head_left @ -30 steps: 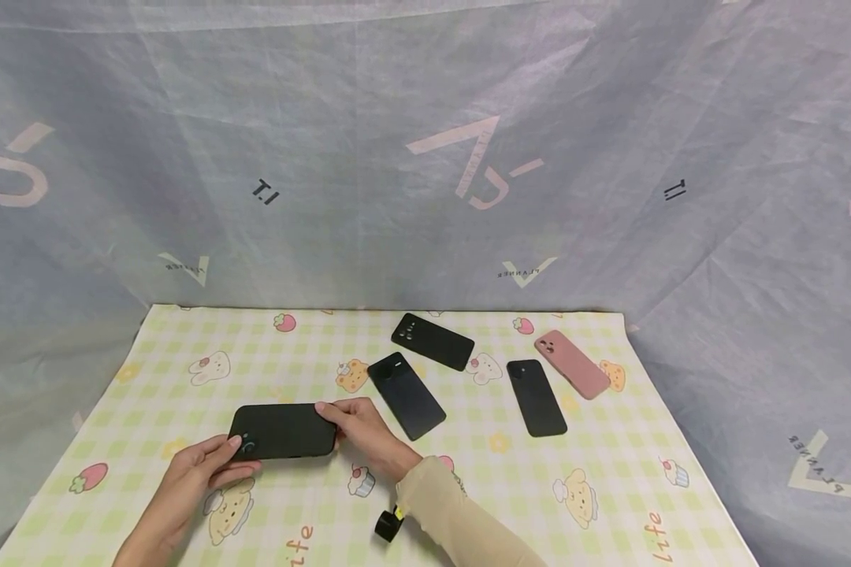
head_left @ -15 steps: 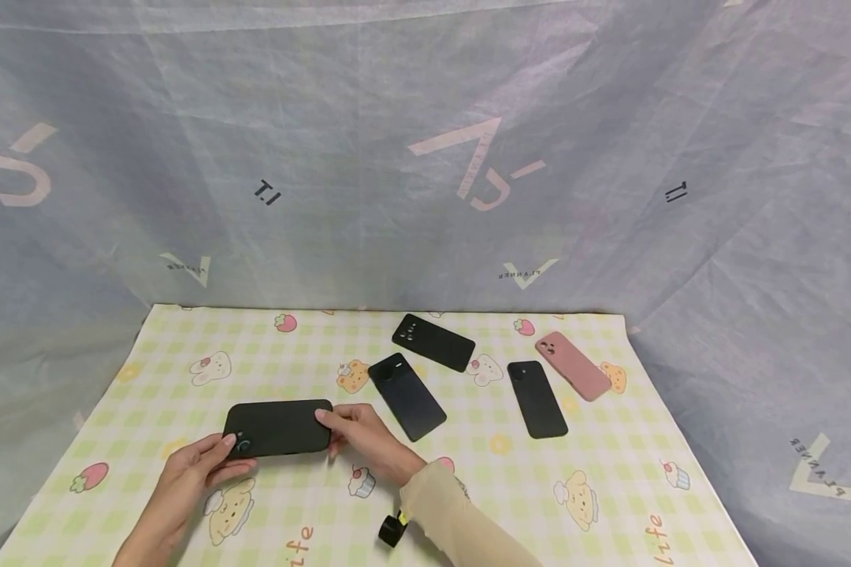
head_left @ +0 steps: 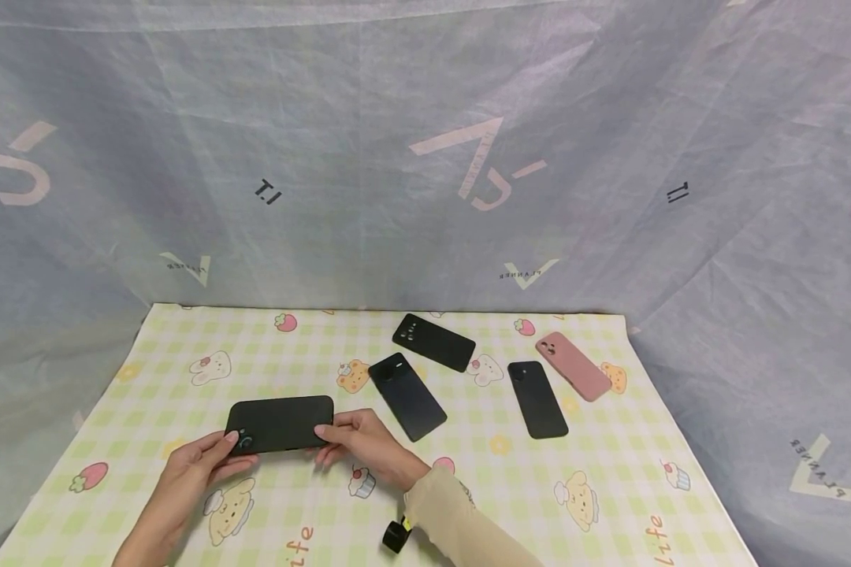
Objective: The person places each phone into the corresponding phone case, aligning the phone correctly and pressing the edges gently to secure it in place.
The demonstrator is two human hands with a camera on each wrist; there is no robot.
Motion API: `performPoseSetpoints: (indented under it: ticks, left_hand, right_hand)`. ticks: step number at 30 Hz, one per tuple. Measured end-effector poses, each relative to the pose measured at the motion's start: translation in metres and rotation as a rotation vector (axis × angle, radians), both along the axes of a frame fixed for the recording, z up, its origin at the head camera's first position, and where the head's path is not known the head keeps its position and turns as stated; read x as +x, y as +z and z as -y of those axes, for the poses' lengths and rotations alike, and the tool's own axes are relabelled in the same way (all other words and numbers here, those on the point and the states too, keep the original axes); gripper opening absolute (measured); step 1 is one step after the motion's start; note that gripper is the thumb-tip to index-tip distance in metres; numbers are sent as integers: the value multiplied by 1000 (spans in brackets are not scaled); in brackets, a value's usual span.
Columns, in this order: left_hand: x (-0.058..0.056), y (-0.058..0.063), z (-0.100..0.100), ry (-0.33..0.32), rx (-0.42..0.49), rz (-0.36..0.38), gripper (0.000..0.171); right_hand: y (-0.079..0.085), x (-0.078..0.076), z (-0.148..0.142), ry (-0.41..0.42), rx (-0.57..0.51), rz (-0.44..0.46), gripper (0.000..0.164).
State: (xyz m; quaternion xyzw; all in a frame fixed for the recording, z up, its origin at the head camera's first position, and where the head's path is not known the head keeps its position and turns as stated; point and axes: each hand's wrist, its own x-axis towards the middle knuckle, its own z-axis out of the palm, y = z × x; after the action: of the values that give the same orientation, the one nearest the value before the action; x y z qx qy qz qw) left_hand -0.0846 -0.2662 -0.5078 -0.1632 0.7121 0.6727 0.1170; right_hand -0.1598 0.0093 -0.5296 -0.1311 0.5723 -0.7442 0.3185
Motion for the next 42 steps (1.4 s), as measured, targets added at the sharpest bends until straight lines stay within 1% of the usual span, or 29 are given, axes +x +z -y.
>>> performPoseSetpoints:
  ticks: [5, 12, 19, 22, 29, 34, 42]
  left_hand:
    - [1, 0, 1, 2, 19, 8, 70]
    - [1, 1, -1, 49, 80, 64, 66]
    - [0, -1, -3, 78, 87, 37, 65]
    - [-1, -1, -4, 89, 80, 39, 64]
    - [-4, -2, -6, 86, 34, 52, 61]
    - [-5, -2, -5, 73, 21, 62, 60]
    - [-3, -2, -4, 56, 12, 39, 58]
  right_hand:
    - [-2, 0, 1, -19, -14, 0, 19]
    - [0, 1, 1, -27, -8, -18, 21]
    - [3, 1, 1, -32, 5, -14, 24]
    - [3, 2, 1, -43, 5, -18, 23]
    - [-2, 1, 3, -55, 10, -25, 19]
    - [-4, 0, 3, -43, 0, -26, 16]
    - [-3, 3, 5, -58, 5, -23, 22]
